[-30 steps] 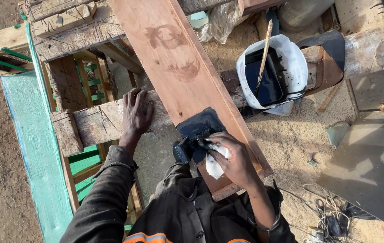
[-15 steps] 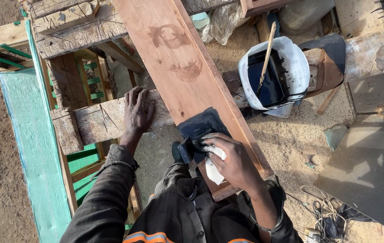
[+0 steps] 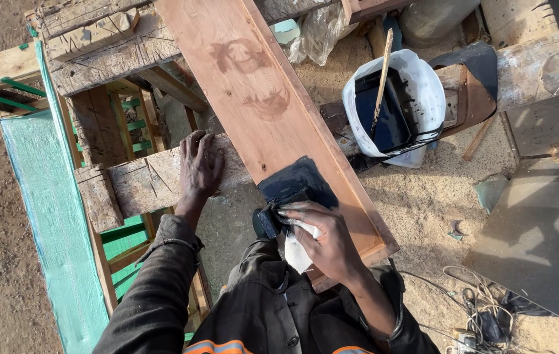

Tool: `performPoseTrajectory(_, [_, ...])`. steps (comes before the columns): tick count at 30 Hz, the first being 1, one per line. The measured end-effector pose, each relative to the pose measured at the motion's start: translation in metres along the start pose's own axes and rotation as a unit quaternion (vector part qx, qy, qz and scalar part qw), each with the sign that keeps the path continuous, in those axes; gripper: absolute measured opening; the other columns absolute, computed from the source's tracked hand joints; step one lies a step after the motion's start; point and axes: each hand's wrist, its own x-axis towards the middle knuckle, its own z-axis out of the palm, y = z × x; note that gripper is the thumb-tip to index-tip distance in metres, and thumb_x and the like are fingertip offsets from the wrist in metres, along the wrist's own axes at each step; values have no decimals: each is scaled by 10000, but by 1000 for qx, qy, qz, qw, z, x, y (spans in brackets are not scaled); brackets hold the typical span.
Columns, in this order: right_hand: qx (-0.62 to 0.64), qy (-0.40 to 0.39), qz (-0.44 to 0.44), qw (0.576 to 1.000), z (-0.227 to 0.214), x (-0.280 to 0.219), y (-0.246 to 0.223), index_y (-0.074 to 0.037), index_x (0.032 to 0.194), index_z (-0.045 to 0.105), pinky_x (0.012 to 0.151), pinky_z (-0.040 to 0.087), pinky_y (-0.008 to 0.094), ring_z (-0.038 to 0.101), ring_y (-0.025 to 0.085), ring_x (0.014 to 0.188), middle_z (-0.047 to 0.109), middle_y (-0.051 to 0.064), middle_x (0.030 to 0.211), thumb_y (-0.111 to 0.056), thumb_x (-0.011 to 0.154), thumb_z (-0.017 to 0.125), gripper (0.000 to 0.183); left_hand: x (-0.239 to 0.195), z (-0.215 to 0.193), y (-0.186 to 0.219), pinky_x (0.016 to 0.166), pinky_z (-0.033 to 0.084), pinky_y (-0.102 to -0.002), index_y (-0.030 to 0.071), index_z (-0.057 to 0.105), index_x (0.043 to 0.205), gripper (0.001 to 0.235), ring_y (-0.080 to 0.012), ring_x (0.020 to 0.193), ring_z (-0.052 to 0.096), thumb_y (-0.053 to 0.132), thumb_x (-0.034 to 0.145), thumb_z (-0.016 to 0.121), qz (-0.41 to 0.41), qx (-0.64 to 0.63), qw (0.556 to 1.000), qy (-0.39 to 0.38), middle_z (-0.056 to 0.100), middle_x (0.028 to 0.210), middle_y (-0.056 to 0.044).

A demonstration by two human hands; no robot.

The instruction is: The person applies a dark liquid finish to wooden trays using a white cloth. They dip the cloth into a container of the dark liquid and wipe it onto the surface of the trays, covering the wood grain. The person works on multiple trays placed on a wooden pallet structure.

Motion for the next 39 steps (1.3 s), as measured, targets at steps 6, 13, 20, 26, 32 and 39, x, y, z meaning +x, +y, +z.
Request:
performPoseTrajectory(6, [-14,27,-15,999,-9,-11,11,-44,1051,805,969,543,496,720,363,1094,773,176,1055,77,877,637,270,3,-4,4,1007,467,-511,48,582,1252,351,-410,1167,532,237,964,652,20,-14,1000,8,539,1197,-194])
performPoseTrajectory(13, [-2,38,-20,999,-2,-10,-19,-27,1019,800,944,554,483,713,366,1120,766,182,1061,71,869,653,232,1,-2,5,999,469,-521,48,574,1269,367,-416,1158,537,253,973,644,19,-11,1000,3,540,1211,-197])
performPoseTrajectory(20, [-40,12,9,999,-1,-21,-10,-81,1106,791,906,574,410,717,307,1096,763,122,1088,-1,895,648,267,6,-14,15,991,455,-529,32,559,1297,365,-402,1151,503,234,996,605,10,-18,1000,-10,526,1255,-204])
performPoseTrajectory(26, [-39,39,-38,998,1,-13,-20,-52,1117,771,955,555,432,695,340,1114,742,149,1131,38,890,634,280,5,-12,15,995,448,-524,36,564,1299,356,-391,1146,507,230,1002,592,11,-19,1000,-10,521,1236,-191])
performPoseTrajectory(32, [-84,57,-62,993,11,-3,-19,-82,1084,784,833,589,488,694,404,1027,728,162,1110,62,889,592,309,3,-8,11,996,458,-501,58,565,1261,342,-396,1125,542,230,975,637,26,-3,1000,4,532,1170,-178])
performPoseTrajectory(39, [-209,113,-97,967,11,-9,-7,-149,1101,793,764,604,380,684,325,984,712,111,1126,34,911,577,341,5,-11,13,1006,452,-504,49,561,1253,330,-404,1128,547,213,976,632,24,-9,1000,2,533,1157,-185])
